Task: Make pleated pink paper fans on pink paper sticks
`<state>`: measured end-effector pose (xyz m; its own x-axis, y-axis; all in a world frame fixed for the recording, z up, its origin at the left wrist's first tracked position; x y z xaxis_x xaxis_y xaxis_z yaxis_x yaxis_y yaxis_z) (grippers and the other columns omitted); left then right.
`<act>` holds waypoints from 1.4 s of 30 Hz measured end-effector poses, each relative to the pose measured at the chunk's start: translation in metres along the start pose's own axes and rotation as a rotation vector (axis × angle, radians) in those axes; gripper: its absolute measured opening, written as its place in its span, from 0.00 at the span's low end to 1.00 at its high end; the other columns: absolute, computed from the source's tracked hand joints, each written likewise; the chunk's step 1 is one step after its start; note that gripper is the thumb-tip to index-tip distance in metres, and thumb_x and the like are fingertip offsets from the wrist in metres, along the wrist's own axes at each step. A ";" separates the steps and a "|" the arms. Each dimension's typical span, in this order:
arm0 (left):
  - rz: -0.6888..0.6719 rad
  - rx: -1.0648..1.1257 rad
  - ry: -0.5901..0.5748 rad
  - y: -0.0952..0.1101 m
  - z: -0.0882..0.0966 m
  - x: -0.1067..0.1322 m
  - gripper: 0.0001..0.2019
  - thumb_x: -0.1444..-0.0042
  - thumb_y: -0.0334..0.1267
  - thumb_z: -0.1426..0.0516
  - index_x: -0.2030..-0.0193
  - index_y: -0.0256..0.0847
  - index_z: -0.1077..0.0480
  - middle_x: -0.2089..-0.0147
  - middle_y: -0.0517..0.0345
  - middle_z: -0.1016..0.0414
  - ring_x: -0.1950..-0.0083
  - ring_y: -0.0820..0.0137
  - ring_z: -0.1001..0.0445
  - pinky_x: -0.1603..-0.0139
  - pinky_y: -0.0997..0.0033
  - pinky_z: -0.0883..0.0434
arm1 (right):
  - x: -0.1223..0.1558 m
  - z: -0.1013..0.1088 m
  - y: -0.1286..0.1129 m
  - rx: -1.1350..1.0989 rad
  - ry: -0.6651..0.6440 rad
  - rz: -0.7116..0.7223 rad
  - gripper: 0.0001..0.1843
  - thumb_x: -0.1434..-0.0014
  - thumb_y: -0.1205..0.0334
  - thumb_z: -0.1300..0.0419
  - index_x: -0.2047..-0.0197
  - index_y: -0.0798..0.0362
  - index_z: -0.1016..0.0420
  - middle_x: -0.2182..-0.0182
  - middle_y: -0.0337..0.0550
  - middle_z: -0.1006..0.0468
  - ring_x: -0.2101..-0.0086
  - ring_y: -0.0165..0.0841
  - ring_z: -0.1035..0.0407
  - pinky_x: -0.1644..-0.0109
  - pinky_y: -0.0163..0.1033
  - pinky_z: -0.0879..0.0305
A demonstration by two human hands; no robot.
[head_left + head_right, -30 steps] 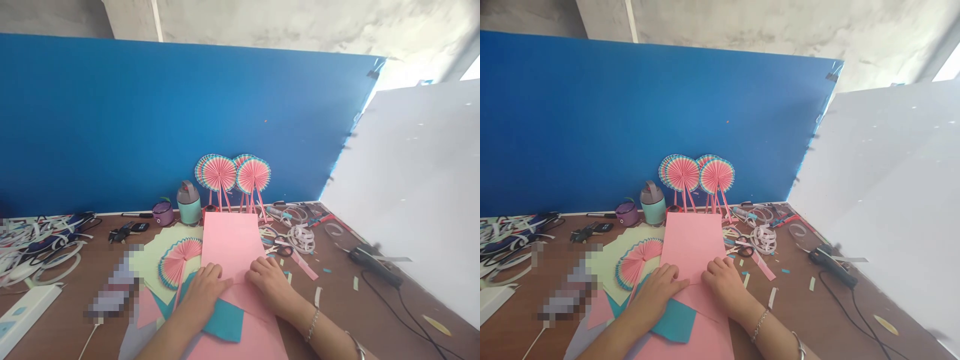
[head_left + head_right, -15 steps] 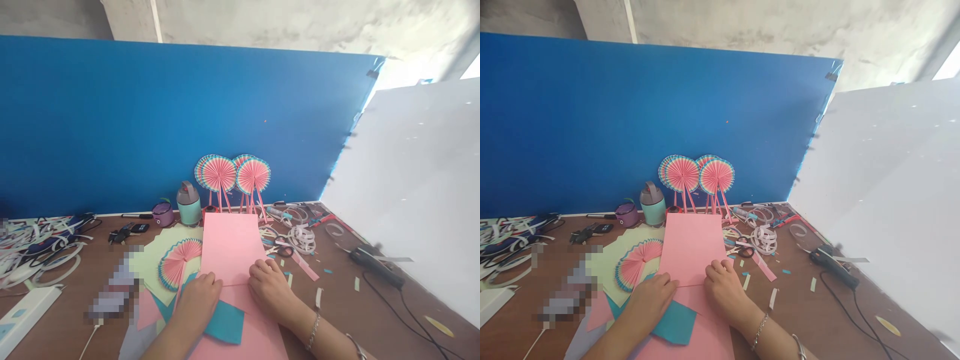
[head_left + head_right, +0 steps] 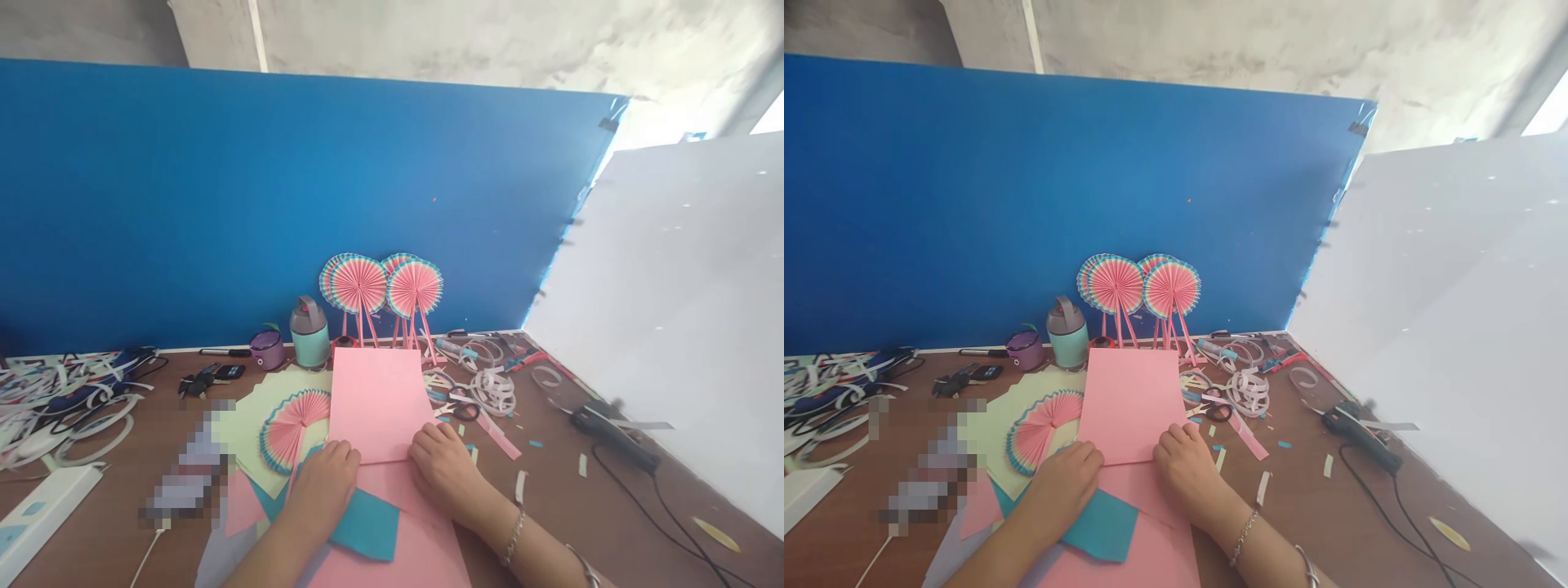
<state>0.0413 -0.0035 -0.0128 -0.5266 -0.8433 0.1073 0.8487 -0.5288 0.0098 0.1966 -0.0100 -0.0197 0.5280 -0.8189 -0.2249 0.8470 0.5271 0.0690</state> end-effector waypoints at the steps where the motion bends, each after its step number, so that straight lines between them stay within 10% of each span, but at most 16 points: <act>1: 0.002 0.006 0.018 0.000 0.000 0.000 0.12 0.44 0.24 0.53 0.61 0.39 0.32 0.60 0.51 0.28 0.57 0.61 0.31 0.59 0.63 0.34 | 0.000 0.002 0.000 -0.008 0.003 -0.005 0.06 0.45 0.73 0.46 0.72 0.54 0.31 0.69 0.45 0.30 0.65 0.36 0.43 0.62 0.43 0.53; 15: 0.012 0.043 0.033 0.003 -0.002 -0.002 0.12 0.44 0.25 0.55 0.61 0.40 0.33 0.59 0.51 0.30 0.56 0.60 0.32 0.57 0.61 0.36 | -0.005 0.003 -0.010 -0.052 0.039 0.089 0.08 0.40 0.72 0.48 0.70 0.54 0.33 0.70 0.43 0.31 0.67 0.34 0.44 0.62 0.40 0.53; 31: 0.040 0.209 0.024 -0.009 -0.001 0.003 0.18 0.45 0.21 0.57 0.62 0.40 0.29 0.59 0.53 0.28 0.56 0.65 0.31 0.57 0.67 0.35 | 0.006 0.006 0.022 -0.113 -0.147 -0.146 0.12 0.47 0.77 0.50 0.72 0.54 0.29 0.69 0.44 0.27 0.67 0.35 0.37 0.64 0.39 0.50; 42: 0.056 0.412 0.095 -0.017 0.002 0.002 0.17 0.43 0.25 0.55 0.62 0.42 0.27 0.61 0.54 0.27 0.56 0.66 0.31 0.57 0.68 0.36 | 0.013 0.014 0.050 -0.651 -0.095 -0.234 0.12 0.49 0.76 0.49 0.71 0.52 0.27 0.69 0.40 0.27 0.66 0.33 0.35 0.63 0.35 0.42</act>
<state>0.0259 0.0036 -0.0104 -0.4646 -0.8851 0.0272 0.8146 -0.4151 0.4052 0.2462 0.0029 -0.0059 0.3643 -0.9283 -0.0743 0.7457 0.3385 -0.5738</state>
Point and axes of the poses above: each hand's wrist, its own x-axis away from the middle knuckle, its own z-axis out of the back of the hand, y = z × x, the point moved 6 cm from there along -x, towards the middle knuckle
